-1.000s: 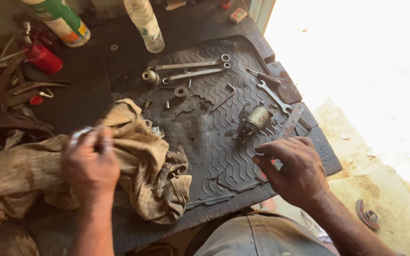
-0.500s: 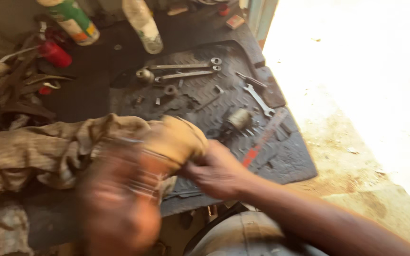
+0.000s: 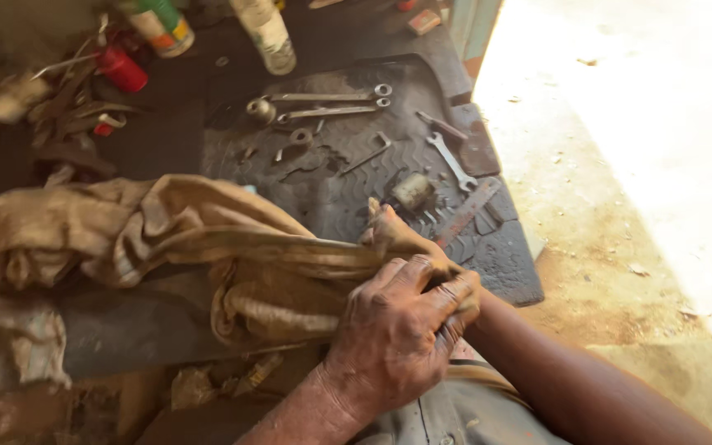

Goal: The person uses a metal file to smooth the edges of a small cylindrical mechanical part. They then use a small metal tool to adjust internal components. Finally, they pour liquid from a plastic bottle onto the part and wipe it with a cloth.

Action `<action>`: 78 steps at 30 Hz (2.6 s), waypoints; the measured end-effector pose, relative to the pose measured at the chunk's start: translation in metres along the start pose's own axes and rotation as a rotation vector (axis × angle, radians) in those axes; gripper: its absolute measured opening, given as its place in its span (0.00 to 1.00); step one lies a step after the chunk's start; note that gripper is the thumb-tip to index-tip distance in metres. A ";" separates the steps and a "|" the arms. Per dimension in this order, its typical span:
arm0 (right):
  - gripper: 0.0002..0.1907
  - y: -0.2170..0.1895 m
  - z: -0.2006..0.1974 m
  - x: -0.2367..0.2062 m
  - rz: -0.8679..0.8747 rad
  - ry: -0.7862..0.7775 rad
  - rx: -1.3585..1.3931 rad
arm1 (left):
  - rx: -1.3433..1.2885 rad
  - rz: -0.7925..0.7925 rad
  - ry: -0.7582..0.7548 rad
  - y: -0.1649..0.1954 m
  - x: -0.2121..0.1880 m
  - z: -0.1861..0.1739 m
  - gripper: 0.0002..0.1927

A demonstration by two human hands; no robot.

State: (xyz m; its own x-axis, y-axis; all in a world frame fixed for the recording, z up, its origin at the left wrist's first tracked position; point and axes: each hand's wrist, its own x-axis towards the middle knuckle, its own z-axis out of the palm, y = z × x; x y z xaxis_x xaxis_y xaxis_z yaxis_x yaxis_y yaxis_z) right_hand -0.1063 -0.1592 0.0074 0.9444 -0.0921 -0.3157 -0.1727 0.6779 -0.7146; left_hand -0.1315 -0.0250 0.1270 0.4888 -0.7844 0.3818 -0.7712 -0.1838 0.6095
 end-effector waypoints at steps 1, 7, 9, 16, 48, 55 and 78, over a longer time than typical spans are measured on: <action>0.15 0.004 -0.005 0.003 0.019 -0.023 0.082 | -0.025 0.029 -0.009 -0.001 0.003 0.000 0.17; 0.16 0.015 -0.038 -0.013 0.097 -0.143 0.360 | -0.049 -0.032 0.121 -0.034 0.013 -0.035 0.26; 0.16 0.008 -0.048 -0.023 0.063 -0.120 0.380 | 0.424 0.143 0.108 -0.061 0.025 -0.044 0.33; 0.19 -0.033 -0.071 -0.045 -0.093 0.152 0.315 | -0.039 -0.537 -0.391 -0.106 0.038 -0.052 0.22; 0.19 -0.034 -0.029 -0.028 -0.370 0.039 0.827 | 0.154 0.183 -0.803 -0.037 0.088 -0.041 0.23; 0.19 -0.004 -0.029 -0.017 -0.758 0.412 -0.927 | -0.395 -0.212 -0.064 -0.096 0.134 -0.029 0.32; 0.24 -0.031 -0.020 -0.021 -1.052 0.273 -1.118 | -1.465 -0.463 -0.331 -0.088 0.033 0.053 0.33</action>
State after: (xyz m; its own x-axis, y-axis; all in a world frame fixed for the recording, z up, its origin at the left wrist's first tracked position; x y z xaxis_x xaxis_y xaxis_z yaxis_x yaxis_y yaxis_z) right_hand -0.1264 -0.1933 0.0235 0.7136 -0.3679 0.5961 0.2797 -0.6305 -0.7240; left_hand -0.0693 -0.0662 0.0490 0.3019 -0.9511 -0.0651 0.5615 0.1222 0.8184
